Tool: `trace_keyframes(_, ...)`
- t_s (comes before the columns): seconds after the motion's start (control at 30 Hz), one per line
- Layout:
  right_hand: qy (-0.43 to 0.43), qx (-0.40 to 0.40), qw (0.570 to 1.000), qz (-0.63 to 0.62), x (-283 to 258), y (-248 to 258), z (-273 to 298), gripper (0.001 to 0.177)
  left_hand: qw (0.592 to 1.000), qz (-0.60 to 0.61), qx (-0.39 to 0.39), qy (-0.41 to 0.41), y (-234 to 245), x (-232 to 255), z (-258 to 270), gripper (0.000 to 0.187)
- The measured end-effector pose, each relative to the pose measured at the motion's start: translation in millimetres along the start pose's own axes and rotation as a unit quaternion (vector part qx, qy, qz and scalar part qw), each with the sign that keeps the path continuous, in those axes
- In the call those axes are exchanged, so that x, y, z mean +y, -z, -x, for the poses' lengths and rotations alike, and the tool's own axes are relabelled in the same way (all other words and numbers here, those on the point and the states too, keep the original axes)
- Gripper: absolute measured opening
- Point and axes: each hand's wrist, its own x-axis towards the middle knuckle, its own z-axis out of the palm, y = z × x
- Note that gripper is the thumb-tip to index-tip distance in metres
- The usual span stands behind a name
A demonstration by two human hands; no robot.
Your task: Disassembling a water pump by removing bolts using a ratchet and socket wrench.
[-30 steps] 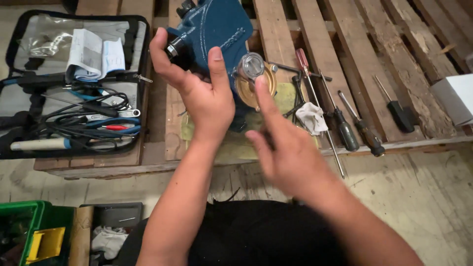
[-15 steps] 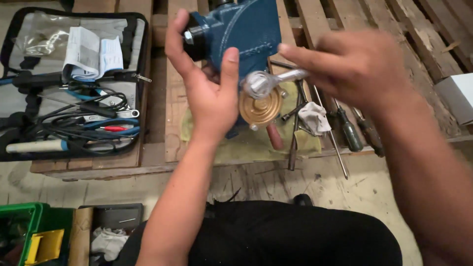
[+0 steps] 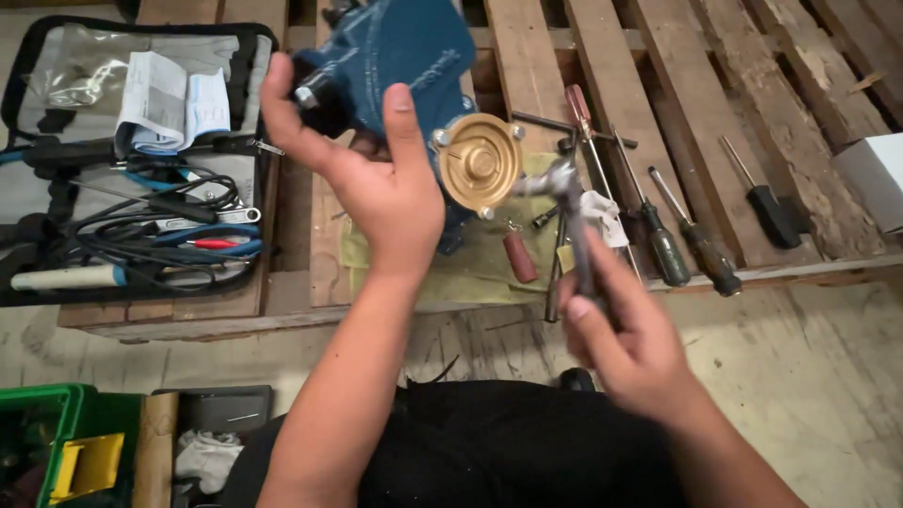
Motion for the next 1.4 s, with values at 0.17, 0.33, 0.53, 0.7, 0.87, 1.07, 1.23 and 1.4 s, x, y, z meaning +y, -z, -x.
trace_keyframes(0.17,-0.037,-0.004,0.999,0.035,-5.0,-22.5,-0.6,0.066,0.998,-0.047,0.031,-0.038,12.2,-20.2,-8.5,0.062)
trace_keyframes(0.33,-0.003,-0.010,0.992,0.127,0.0,-37.1,-7.0,0.064,0.998,-0.006,0.062,-0.014,18.3,-24.9,-21.4,0.063)
trace_keyframes(0.53,0.026,0.012,0.992,0.119,-0.5,-52.8,-16.7,0.063,0.992,-0.077,0.089,-0.041,31.5,-39.4,-32.5,0.061)
trace_keyframes(0.7,0.033,0.012,0.986,0.163,-8.0,-56.2,-27.3,0.062,0.992,-0.070,0.098,-0.035,35.7,-43.5,-35.8,0.061)
trace_keyframes(0.87,0.012,0.016,0.963,0.271,-19.4,-59.2,-31.2,0.062,0.995,-0.035,0.087,-0.022,29.6,-33.8,-30.4,0.063)
trace_keyframes(1.07,-0.076,0.016,0.929,0.361,-53.6,-64.7,-23.4,0.067,0.996,-0.028,0.084,-0.027,23.5,-29.4,-23.8,0.066)
trace_keyframes(1.23,-0.199,0.014,0.915,0.350,-70.8,-75.9,-31.9,0.075,0.997,-0.006,0.075,-0.031,17.0,-22.5,-17.3,0.067)
trace_keyframes(1.4,-0.154,0.035,0.930,0.331,-65.8,-85.4,-35.5,0.068,0.997,-0.015,0.055,-0.048,16.5,-16.0,-10.4,0.063)
